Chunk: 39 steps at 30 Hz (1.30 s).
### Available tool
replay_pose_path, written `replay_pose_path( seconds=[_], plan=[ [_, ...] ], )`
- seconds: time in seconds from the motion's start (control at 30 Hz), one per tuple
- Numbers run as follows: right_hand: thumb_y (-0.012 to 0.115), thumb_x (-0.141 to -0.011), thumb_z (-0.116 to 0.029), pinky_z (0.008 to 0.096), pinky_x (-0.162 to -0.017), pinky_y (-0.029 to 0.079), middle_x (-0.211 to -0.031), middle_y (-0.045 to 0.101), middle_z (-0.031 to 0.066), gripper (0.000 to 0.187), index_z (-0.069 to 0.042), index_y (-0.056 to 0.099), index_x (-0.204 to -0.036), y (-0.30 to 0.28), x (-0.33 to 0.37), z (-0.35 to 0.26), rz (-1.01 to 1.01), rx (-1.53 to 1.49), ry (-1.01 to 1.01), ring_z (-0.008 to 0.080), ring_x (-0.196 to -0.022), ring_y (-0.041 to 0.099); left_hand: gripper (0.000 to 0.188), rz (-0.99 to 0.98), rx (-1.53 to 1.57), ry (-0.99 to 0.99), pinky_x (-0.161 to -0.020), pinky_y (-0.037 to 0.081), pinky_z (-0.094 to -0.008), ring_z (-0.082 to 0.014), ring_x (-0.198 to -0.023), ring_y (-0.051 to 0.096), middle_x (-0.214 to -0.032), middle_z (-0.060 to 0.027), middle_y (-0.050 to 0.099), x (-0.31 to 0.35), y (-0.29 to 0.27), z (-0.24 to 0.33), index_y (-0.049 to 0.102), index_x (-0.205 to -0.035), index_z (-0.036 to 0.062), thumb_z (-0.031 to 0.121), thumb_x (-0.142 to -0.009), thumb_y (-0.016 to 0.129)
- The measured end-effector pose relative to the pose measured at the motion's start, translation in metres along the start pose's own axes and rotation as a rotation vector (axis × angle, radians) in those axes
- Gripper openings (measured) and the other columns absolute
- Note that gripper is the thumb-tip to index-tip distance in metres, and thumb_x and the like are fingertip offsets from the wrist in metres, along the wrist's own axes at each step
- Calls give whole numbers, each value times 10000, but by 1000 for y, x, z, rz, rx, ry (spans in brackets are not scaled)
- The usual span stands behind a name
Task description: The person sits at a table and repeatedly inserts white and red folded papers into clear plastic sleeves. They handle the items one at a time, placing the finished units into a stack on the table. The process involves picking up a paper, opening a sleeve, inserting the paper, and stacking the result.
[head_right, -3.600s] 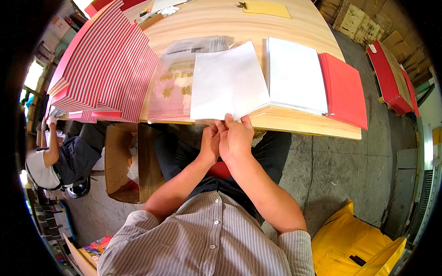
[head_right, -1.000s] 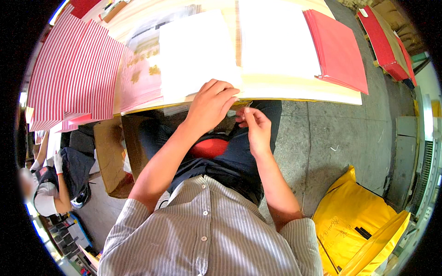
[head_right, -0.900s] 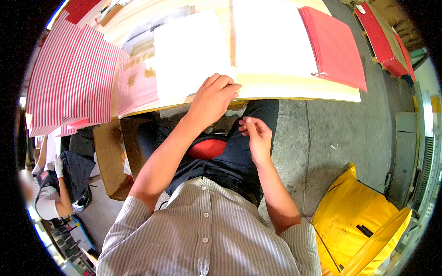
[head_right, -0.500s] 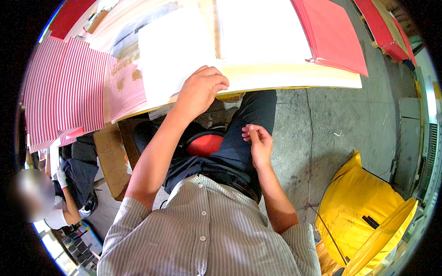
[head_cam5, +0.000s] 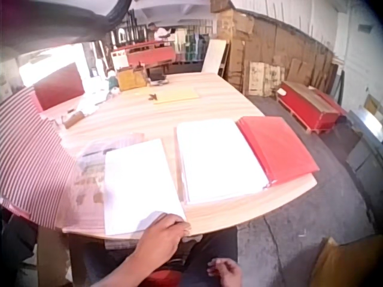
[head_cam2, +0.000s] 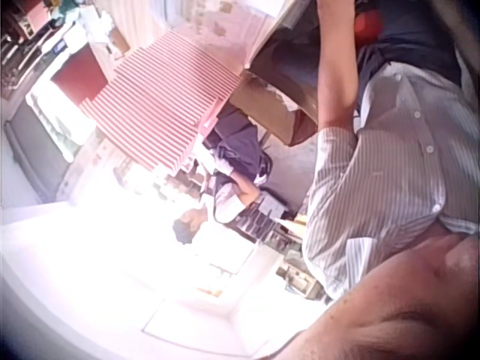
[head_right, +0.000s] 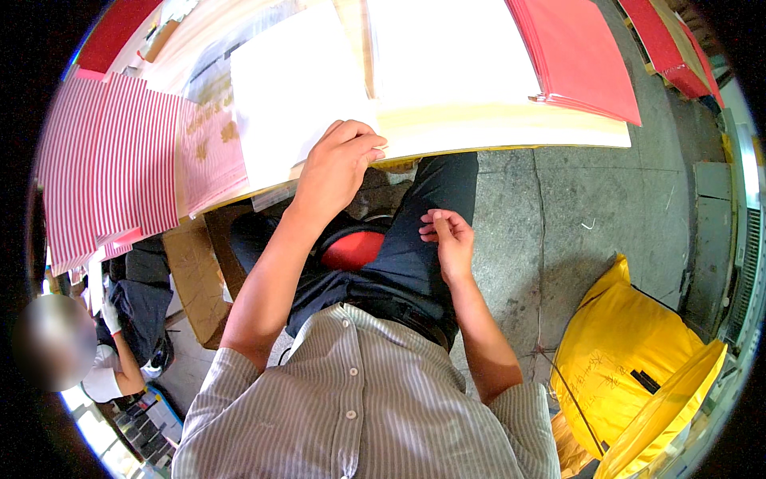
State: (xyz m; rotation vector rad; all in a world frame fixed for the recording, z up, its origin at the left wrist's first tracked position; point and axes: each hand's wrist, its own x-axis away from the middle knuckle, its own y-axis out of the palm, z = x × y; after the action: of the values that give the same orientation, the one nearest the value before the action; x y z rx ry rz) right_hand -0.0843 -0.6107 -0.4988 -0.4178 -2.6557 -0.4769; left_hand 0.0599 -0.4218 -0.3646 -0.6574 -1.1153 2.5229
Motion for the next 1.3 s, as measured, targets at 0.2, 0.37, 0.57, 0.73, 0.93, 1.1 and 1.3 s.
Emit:
replay_pose_path(
  seconds=[0.2,0.37,0.57,0.73,0.93,1.1,1.3],
  plan=[
    [578,-1025,-206,306,-676,569,-997,703,117,240,10,659,-1091,-2,-2,2,17,11,9,181,-770,681,80,-118,-44,-78,-847,509,-395,-298,-958,617,-953,-106,663,-14,-6,4,721,-898,27,65,-828,709],
    [573,-1026,-201,309,-669,572,-995,701,122,237,13,654,-1092,-2,-4,1,23,2,33,186,-758,682,95,-169,-122,-64,-863,499,-403,-308,-997,602,-977,-112,653,-16,-3,3,712,-922,29,78,-842,696],
    [568,-1029,-203,314,-662,577,-995,696,131,250,25,645,-1097,-4,-4,-1,25,-18,32,190,-758,684,162,17,-21,-23,-857,506,-386,-296,-989,600,-996,-96,647,2,2,3,720,-990,23,65,-834,712],
    [567,-1030,-199,317,-652,581,-1000,693,139,254,34,640,-1098,-5,-4,0,15,-33,28,194,-756,686,177,-4,14,-40,-825,519,-375,-279,-960,613,-955,-89,658,4,1,1,744,-986,40,53,-810,734],
    [566,-1029,-194,317,-644,582,-999,691,144,251,35,640,-1100,-5,-6,3,27,-22,23,199,-747,686,97,-79,10,-87,-827,514,-388,-290,-959,616,-917,-98,659,-5,-2,2,737,-913,42,58,-819,717],
    [559,-1030,-185,315,-645,582,-991,689,141,245,35,639,-1100,-4,-5,-1,21,-18,37,200,-746,686,39,-80,-120,-31,-848,502,-402,-312,-950,609,-922,-108,640,-9,4,4,670,-880,27,32,-841,668],
    [563,-1030,-198,316,-654,579,-993,690,139,251,30,641,-1097,-6,-4,2,18,-40,21,197,-758,686,57,-55,-72,-39,-850,502,-407,-315,-949,606,-966,-114,632,-1,0,4,654,-907,10,29,-853,656]
  ],
)
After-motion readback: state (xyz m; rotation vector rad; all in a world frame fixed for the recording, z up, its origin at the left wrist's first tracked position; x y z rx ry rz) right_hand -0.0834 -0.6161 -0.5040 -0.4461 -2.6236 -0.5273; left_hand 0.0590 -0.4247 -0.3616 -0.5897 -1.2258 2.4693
